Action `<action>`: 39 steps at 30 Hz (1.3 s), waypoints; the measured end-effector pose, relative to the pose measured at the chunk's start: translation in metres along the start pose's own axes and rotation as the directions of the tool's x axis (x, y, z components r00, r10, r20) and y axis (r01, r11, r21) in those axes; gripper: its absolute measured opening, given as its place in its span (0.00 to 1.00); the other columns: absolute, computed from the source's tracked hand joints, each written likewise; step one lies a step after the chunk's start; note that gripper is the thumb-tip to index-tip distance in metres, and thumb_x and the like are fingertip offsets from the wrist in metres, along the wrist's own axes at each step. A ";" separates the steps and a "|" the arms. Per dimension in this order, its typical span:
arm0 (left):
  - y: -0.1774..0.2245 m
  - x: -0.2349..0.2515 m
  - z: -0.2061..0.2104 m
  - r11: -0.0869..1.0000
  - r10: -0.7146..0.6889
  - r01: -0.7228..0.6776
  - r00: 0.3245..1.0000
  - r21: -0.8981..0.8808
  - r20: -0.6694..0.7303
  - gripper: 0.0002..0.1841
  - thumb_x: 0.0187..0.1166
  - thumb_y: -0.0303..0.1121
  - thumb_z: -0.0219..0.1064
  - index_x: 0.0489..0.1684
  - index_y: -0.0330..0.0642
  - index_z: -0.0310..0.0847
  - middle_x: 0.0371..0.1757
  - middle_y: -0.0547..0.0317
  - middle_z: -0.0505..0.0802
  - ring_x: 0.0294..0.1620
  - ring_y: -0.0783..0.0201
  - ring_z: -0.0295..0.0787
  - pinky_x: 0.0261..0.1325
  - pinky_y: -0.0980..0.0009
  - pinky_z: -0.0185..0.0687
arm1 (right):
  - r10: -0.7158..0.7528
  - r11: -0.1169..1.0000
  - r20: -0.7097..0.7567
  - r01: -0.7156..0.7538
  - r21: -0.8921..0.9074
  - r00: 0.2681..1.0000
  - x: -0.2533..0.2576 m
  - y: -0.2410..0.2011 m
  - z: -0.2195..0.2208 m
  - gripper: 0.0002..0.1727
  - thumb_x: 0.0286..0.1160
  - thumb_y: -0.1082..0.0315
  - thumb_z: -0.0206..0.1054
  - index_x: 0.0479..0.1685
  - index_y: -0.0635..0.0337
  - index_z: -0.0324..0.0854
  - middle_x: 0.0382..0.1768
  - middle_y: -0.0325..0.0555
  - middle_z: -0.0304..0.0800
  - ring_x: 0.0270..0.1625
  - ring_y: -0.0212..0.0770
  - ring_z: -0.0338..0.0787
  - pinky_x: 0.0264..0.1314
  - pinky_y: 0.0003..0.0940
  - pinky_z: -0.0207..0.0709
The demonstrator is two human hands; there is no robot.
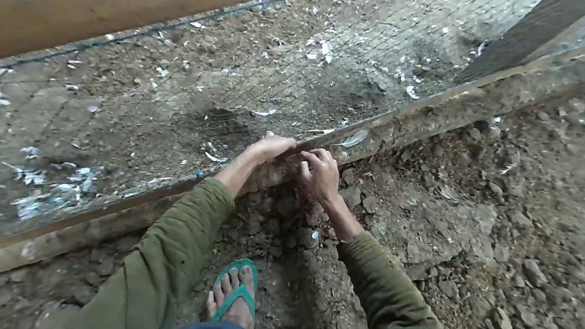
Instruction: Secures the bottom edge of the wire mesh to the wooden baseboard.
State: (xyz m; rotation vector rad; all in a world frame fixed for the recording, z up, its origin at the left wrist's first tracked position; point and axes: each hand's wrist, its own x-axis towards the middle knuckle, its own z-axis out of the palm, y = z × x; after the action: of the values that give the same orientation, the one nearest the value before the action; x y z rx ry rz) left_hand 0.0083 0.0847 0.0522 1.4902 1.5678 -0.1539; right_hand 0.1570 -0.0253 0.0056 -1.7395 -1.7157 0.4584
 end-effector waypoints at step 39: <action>-0.036 -0.034 0.034 0.813 0.432 -0.243 0.861 0.530 -0.268 0.21 0.88 0.39 0.59 0.73 0.38 0.80 0.76 0.36 0.80 0.79 0.39 0.74 0.84 0.40 0.60 | 0.267 0.935 -0.445 -0.119 0.333 0.855 -0.011 0.004 -0.104 0.18 0.78 0.73 0.57 0.56 0.63 0.91 0.57 0.56 0.89 0.59 0.46 0.88 0.60 0.42 0.81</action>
State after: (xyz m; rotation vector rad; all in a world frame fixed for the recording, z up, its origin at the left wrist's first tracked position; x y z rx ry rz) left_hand -0.0103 0.0293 0.0389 2.2939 1.5871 -0.0435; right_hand 0.2267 -0.0559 0.0769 -1.6390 -1.0616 0.3087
